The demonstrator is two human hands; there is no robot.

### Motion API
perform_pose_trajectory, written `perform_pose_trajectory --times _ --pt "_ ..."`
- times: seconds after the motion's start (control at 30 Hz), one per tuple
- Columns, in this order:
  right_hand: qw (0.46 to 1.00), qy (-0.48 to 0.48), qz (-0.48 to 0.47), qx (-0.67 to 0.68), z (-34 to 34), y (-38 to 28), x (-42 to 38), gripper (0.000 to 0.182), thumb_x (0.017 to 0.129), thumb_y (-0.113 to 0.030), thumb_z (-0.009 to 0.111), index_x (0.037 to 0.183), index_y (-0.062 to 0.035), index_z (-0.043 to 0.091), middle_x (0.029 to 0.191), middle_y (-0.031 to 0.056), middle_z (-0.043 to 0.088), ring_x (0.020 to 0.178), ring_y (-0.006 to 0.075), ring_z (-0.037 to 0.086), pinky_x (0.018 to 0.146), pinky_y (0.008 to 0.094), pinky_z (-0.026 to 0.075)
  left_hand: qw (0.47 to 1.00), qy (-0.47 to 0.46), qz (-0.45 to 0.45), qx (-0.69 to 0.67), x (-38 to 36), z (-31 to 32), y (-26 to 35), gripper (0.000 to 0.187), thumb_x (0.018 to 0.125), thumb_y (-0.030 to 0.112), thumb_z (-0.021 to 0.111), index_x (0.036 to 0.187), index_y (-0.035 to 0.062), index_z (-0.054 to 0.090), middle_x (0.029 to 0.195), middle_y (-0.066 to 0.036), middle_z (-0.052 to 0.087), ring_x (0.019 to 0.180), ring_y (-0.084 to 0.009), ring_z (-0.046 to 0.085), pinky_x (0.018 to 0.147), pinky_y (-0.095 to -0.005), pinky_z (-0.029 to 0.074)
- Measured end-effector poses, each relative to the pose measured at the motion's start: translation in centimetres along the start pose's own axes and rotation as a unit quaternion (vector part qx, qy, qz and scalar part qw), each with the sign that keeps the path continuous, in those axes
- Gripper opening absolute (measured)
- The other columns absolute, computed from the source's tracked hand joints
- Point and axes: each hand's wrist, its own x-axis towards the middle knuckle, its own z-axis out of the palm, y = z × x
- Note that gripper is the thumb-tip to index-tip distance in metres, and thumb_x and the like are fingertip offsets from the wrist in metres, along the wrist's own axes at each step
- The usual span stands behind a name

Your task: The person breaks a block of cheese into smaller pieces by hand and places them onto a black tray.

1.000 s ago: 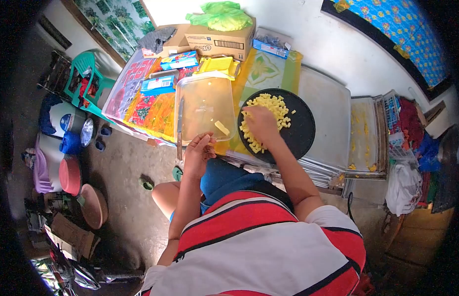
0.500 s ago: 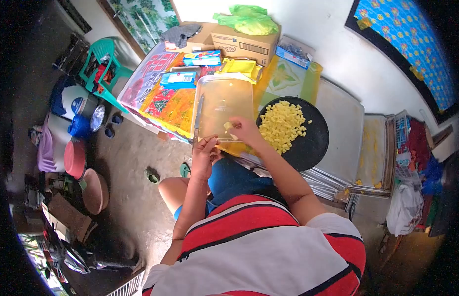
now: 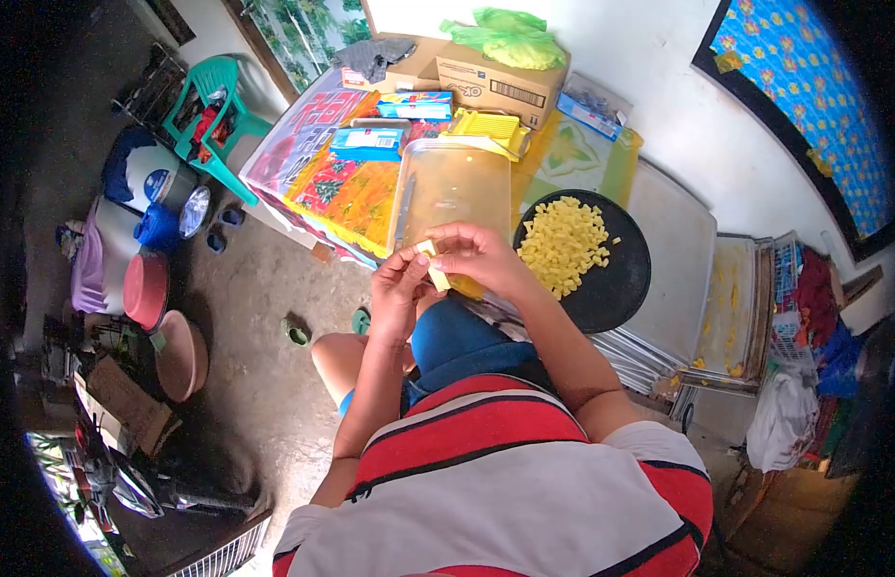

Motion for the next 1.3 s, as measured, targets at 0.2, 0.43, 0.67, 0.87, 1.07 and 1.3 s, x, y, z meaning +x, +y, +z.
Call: perform_pose_trajectory --times 0.2,0.43,0.67,0.87,1.07,1.3 --pt "0.999 -0.004 -0.008 0.037 0.42 0.05 0.06 0.037 0.083 -0.001 0.064 0.119 -0.0001 0.057 0.096 0.0061 0.063 0.087 0.0118 0.060 0.078 0.0256 0.049 1.000 0.002 0.001 0.005 -0.18 -0.28 0.14 0.025 0.092 0.016 0.060 0.109 -0.0014 0.061 0.086 -0.006 0.065 0.069 -0.0084 0.062 0.061 -0.0217 0.055" --pt "0.999 0.007 -0.003 0.041 0.69 -0.17 0.12 0.037 0.084 -0.003 0.063 0.120 0.0017 0.057 0.101 0.0083 0.064 0.091 0.0142 0.062 0.082 0.0272 0.050 1.000 0.001 0.001 -0.007 -0.10 -0.37 0.23 0.023 0.092 0.015 0.059 0.107 -0.0021 0.061 0.084 -0.006 0.065 0.070 -0.0086 0.062 0.062 -0.0232 0.056" --pt "1.000 0.007 -0.006 0.029 0.64 0.05 -0.02 0.034 0.085 -0.003 0.062 0.118 0.0029 0.057 0.103 0.0080 0.064 0.094 0.0137 0.061 0.085 0.0273 0.049 0.999 -0.011 -0.022 -0.027 0.00 -0.65 0.24 0.027 0.093 0.023 0.058 0.107 0.0001 0.061 0.080 -0.004 0.064 0.067 -0.0084 0.061 0.061 -0.0233 0.056" --pt "0.999 -0.012 -0.015 0.032 0.42 0.48 0.05 0.034 0.086 -0.003 0.061 0.119 0.0023 0.057 0.104 0.0065 0.064 0.095 0.0122 0.061 0.086 0.0266 0.048 1.000 -0.006 -0.026 -0.010 0.30 -0.78 0.22 0.027 0.094 0.025 0.056 0.105 0.0010 0.061 0.079 -0.004 0.063 0.068 -0.0085 0.062 0.060 -0.0235 0.056" --pt "0.999 0.022 0.012 0.041 0.46 0.33 0.00 0.039 0.086 -0.005 0.062 0.124 0.0018 0.054 0.107 0.0073 0.063 0.097 0.0135 0.060 0.087 0.0280 0.048 0.998 -0.034 -0.043 -0.034 0.30 -0.78 0.17 0.024 0.092 0.017 0.058 0.111 0.0007 0.058 0.089 -0.006 0.063 0.075 -0.0110 0.063 0.065 -0.0259 0.057" --pt "0.998 -0.039 0.003 0.058 0.09 0.43 0.01 0.052 0.085 -0.001 0.061 0.134 0.0001 0.044 0.117 0.0088 0.058 0.103 0.0144 0.058 0.090 0.0283 0.047 0.997 -0.043 -0.049 -0.029 0.42 -0.98 0.21 0.028 0.090 0.007 0.059 0.116 -0.0017 0.055 0.099 -0.009 0.063 0.082 -0.0147 0.064 0.068 -0.0283 0.058"
